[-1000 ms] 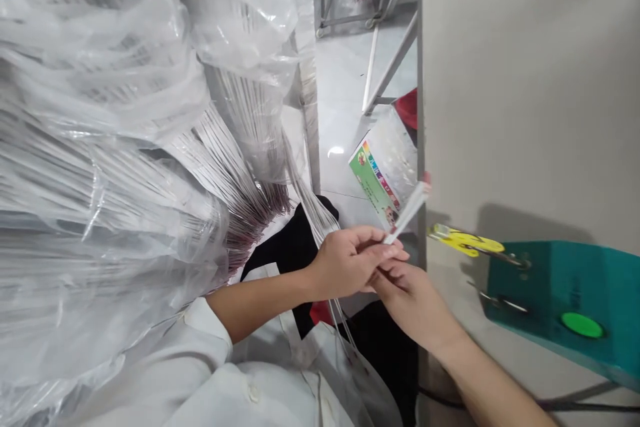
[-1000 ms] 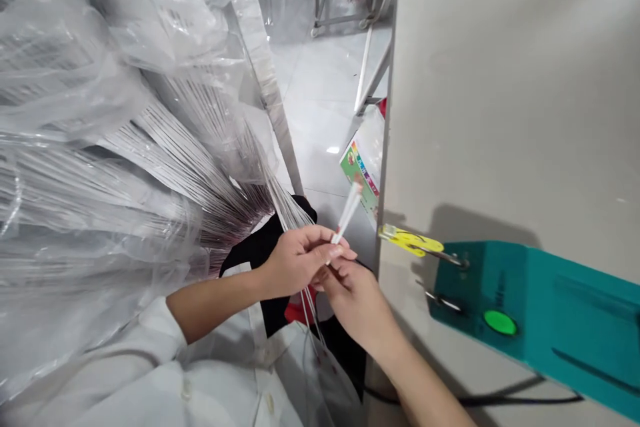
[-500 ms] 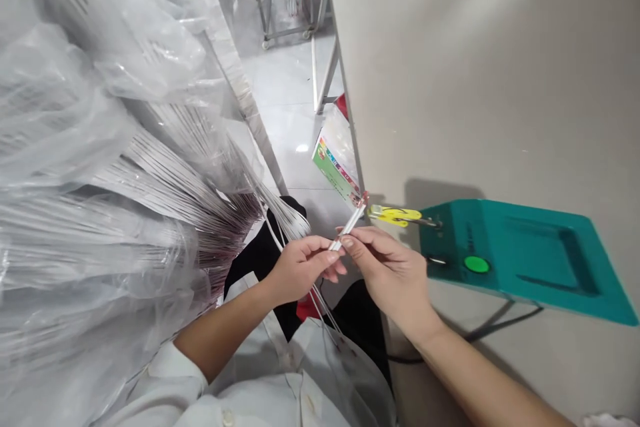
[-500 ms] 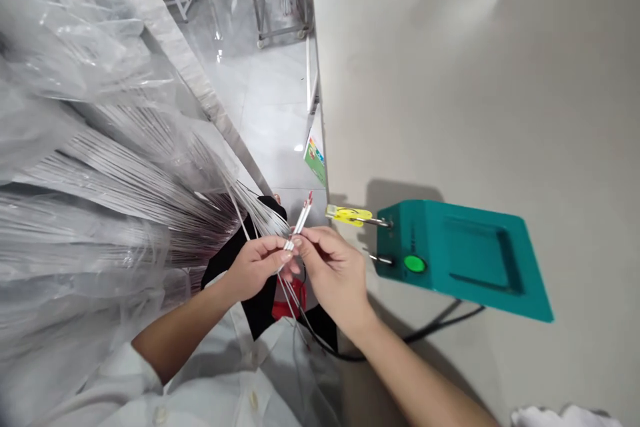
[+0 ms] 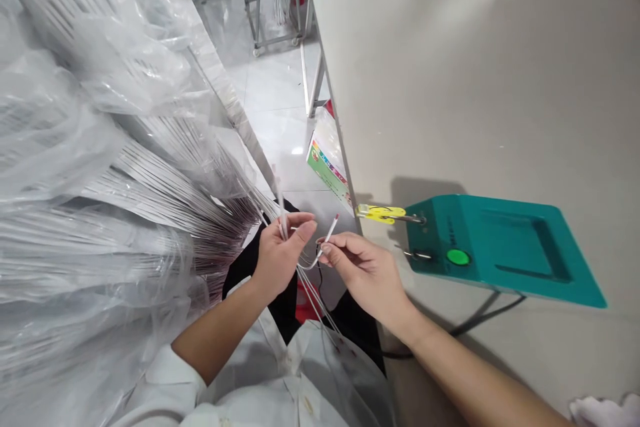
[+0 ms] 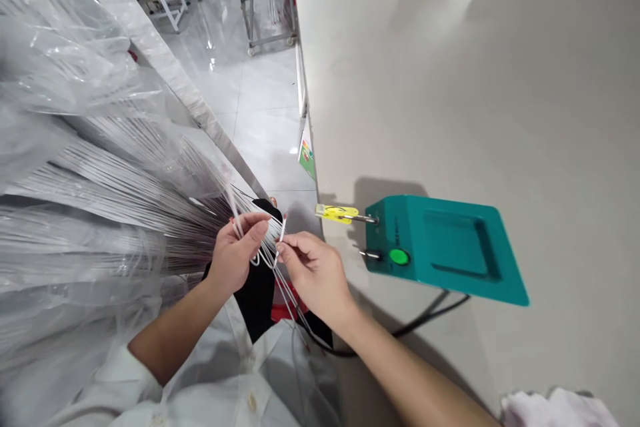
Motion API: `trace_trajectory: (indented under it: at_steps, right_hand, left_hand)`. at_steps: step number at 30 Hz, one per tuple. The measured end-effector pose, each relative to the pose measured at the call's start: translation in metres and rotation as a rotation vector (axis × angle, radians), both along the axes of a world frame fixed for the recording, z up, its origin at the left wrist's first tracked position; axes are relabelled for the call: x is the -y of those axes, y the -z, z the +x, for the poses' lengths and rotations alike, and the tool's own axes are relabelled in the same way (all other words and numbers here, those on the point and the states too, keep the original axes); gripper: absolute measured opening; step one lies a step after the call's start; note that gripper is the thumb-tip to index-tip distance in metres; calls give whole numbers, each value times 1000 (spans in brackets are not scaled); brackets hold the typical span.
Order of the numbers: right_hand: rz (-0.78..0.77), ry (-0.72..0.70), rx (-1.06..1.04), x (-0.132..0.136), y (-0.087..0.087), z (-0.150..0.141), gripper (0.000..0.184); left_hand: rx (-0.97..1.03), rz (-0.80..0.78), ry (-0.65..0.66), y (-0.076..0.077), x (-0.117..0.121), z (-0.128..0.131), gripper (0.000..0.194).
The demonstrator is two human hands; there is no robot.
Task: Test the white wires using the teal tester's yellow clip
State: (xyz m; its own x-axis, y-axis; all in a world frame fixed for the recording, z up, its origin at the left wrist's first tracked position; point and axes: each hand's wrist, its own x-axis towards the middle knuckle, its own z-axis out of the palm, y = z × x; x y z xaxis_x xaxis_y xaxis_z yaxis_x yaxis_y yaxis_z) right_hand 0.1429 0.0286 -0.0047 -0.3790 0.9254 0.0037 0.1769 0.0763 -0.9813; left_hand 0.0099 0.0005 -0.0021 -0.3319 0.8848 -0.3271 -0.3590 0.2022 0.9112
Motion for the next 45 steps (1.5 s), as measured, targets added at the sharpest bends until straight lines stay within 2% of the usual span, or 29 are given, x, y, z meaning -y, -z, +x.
trace_trajectory:
  at_steps: [2, 5, 8, 11, 13, 17, 24, 27, 33, 36, 40, 45]
  right_hand:
    - [70, -32, 46, 1, 1, 1, 21]
    - [189, -81, 103, 0, 3, 2, 19]
    - [258, -92, 114, -1, 0, 4, 14]
    - [278, 49, 55, -4, -4, 7, 9]
    - [246, 124, 20, -6, -7, 10, 12]
    - [182, 90, -2, -10, -9, 13, 13]
    - [402, 37, 98, -9, -10, 9, 5]
    - [324, 63, 100, -9, -8, 10, 9]
    - [-47, 63, -141, -13, -10, 9, 20]
    - [-189, 30, -219, -15, -12, 7, 23]
    - [-222, 50, -229, -14, -12, 6, 27]
    - [-211, 84, -154, -12, -7, 7, 26]
  left_hand:
    - [-47, 9, 78, -7, -1, 2, 28]
    - [-114, 54, 149, -12, -2, 4, 18]
    - [-113, 41, 96, -12, -1, 4, 18]
    - [-128, 32, 24, -11, 1, 4, 18]
    - [-167, 18, 41, -9, 3, 5, 17]
    - [-280, -1, 127, -2, 5, 8, 16]
    - [-466, 70, 230, 5, 4, 4, 12]
    - [-437, 80, 252, 3, 4, 5, 15]
    - [-54, 41, 247, -3, 3, 12, 23]
    - [28, 5, 238, -4, 3, 13, 28]
    - [30, -12, 254, -3, 4, 11, 29]
    - [-85, 31, 232, -6, 4, 6, 24]
